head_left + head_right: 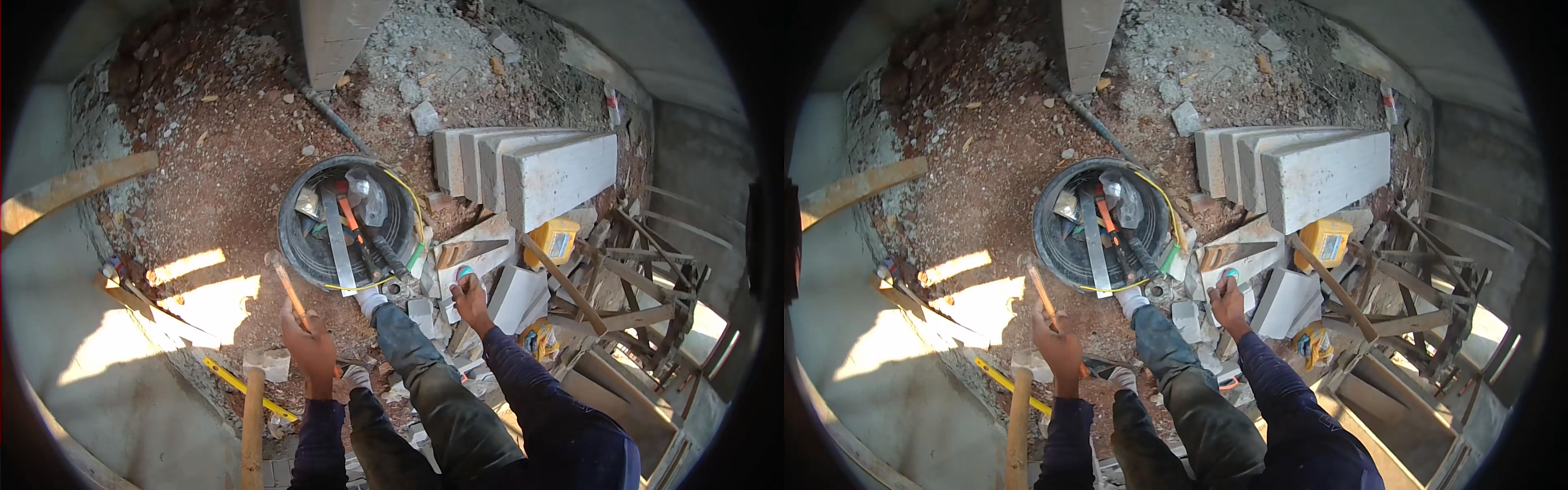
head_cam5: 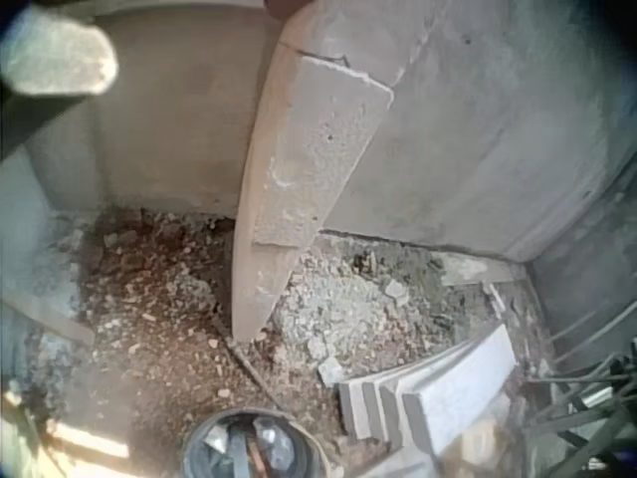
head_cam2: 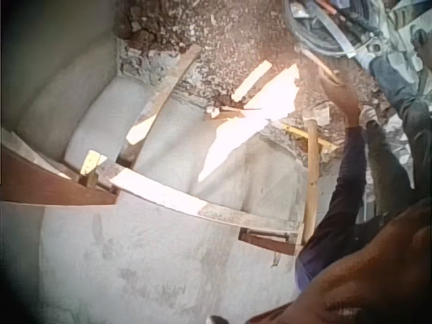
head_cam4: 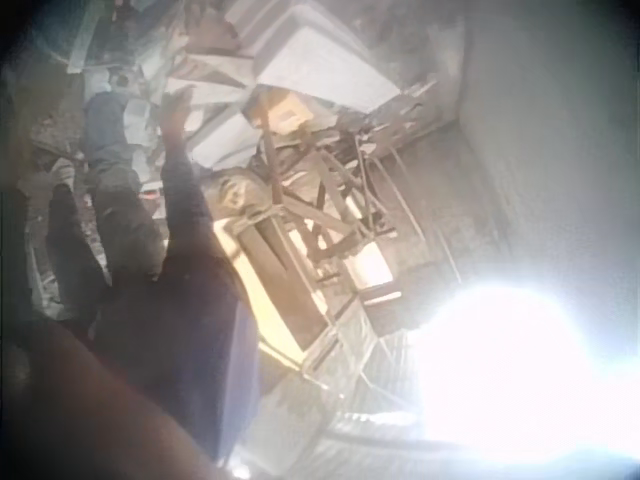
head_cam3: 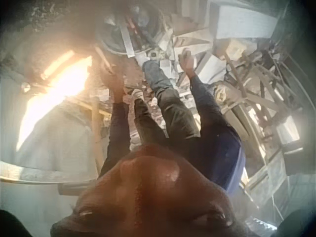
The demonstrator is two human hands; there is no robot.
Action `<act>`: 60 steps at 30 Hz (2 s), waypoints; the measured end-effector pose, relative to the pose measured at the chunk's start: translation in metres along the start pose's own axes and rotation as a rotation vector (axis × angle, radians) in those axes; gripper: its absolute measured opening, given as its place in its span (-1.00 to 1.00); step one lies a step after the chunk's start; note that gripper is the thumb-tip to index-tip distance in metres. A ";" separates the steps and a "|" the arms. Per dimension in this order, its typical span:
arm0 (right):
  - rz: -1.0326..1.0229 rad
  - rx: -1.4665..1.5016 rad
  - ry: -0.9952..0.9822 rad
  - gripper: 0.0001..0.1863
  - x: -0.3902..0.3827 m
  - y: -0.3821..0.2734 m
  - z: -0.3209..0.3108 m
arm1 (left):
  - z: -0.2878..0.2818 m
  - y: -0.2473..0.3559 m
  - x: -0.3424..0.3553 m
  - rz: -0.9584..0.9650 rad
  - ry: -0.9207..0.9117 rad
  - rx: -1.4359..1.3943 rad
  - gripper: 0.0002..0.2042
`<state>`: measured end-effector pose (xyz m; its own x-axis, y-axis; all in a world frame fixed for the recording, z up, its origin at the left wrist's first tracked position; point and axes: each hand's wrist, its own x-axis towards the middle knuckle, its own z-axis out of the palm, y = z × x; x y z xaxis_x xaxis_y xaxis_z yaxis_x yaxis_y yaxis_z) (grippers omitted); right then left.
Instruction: Assemble and secure a wooden framework using nails and a hammer in a construction site.
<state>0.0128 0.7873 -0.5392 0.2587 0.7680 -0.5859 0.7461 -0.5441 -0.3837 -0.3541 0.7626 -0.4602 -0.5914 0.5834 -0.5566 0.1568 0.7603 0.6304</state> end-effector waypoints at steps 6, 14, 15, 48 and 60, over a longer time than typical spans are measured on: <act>0.122 0.089 -0.375 -0.67 -0.051 -0.001 0.014 | 0.038 0.009 0.023 0.262 -0.230 0.216 -0.45; 0.324 0.583 -0.488 -0.83 -0.174 -0.011 -0.025 | -0.018 0.001 -0.003 0.404 -0.517 0.350 -0.75; 0.322 0.569 -0.485 -0.86 -0.204 -0.022 -0.050 | -0.039 -0.001 -0.023 0.574 -0.496 0.417 -0.88; 0.977 2.040 0.234 -0.34 -0.767 0.156 0.056 | 0.127 0.095 -0.402 0.478 -1.116 0.721 -0.87; 0.376 1.127 0.338 -0.44 -0.803 0.270 -0.016 | 0.238 0.089 -0.639 0.956 -1.482 1.127 -0.67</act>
<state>0.0171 0.0293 -0.1609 0.6135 0.4588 -0.6428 -0.3102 -0.6085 -0.7304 0.2258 0.5254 -0.1769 0.7875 0.1093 -0.6065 0.5974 -0.3775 0.7075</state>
